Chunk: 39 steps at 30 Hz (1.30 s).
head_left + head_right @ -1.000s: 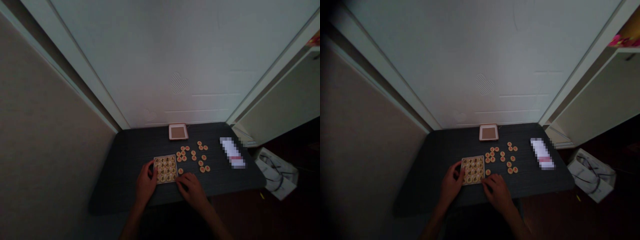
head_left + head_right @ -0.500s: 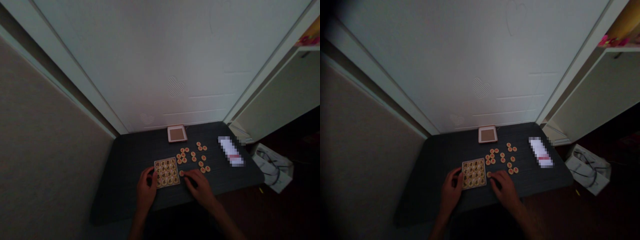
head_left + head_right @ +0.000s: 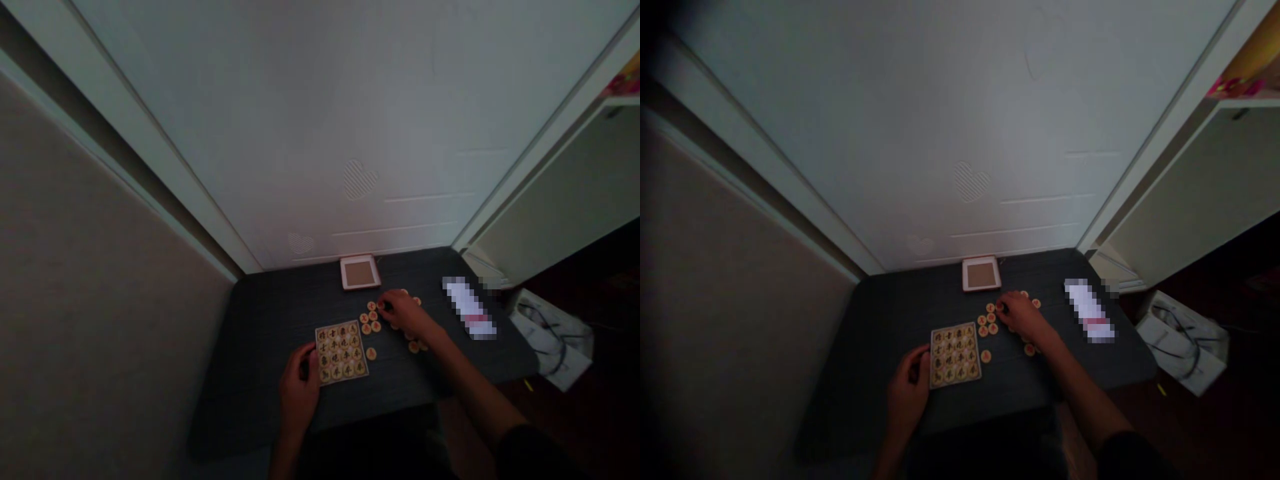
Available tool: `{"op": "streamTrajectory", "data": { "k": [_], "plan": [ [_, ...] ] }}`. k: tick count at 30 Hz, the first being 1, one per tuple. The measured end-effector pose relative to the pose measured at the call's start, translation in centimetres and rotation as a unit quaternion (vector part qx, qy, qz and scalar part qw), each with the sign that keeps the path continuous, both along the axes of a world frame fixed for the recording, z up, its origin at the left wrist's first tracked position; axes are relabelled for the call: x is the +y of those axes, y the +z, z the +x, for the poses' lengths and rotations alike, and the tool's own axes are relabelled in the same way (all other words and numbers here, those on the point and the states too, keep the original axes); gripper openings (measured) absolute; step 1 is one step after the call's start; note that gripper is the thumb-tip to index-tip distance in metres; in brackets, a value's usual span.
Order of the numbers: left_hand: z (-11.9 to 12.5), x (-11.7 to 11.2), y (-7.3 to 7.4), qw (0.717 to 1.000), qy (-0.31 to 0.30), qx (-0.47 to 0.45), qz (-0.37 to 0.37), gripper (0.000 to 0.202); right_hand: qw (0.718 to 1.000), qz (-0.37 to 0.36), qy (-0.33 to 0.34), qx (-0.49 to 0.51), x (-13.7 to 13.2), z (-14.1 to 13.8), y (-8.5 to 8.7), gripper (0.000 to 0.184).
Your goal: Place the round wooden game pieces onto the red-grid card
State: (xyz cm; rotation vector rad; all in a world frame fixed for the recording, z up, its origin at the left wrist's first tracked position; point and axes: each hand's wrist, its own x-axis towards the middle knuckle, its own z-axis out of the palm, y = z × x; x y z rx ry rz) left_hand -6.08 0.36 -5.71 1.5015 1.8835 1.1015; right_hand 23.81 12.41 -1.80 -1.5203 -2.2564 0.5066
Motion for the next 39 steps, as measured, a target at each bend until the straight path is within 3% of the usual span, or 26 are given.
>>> {"op": "streamTrajectory", "data": {
  "k": [5,10,16,21,25,30,34,39],
  "plan": [
    [0.0,0.1,0.5,1.0,-0.011,0.001,0.011,0.035,1.0,-0.018,-0.001,0.0,0.9,-0.1,-0.6,0.013],
    [0.0,0.2,0.6,0.999,-0.024,-0.001,0.035,0.03,0.999,-0.022,-0.012,0.024,0.7,0.3,0.6,0.013],
    [-0.1,0.4,0.9,0.998,-0.037,-0.011,0.058,0.027,0.987,0.004,-0.053,0.153,-2.5,0.2,2.2,0.021],
    [0.4,0.4,3.3,0.996,-0.057,-0.013,0.062,0.024,0.973,0.018,-0.063,0.22,-5.7,-0.5,3.2,0.028],
    [2.5,0.4,5.8,0.989,-0.105,-0.1,-0.019,0.027,0.969,0.03,-0.05,0.24,-7.8,-1.9,4.2,0.026],
    [6.0,0.8,7.7,0.931,-0.169,-0.3,-0.123,0.036,0.966,0.068,0.001,0.248,-10.1,-4.5,3.9,0.03],
    [7.2,1.0,8.1,0.9,-0.177,-0.367,-0.152,0.033,0.962,0.091,0.049,0.251,-11.0,-5.7,3.3,0.037],
    [7.1,1.0,7.6,0.899,-0.166,-0.374,-0.157,0.029,0.96,0.107,0.061,0.251,-11.5,-6.1,2.8,0.038]
  ]
}}
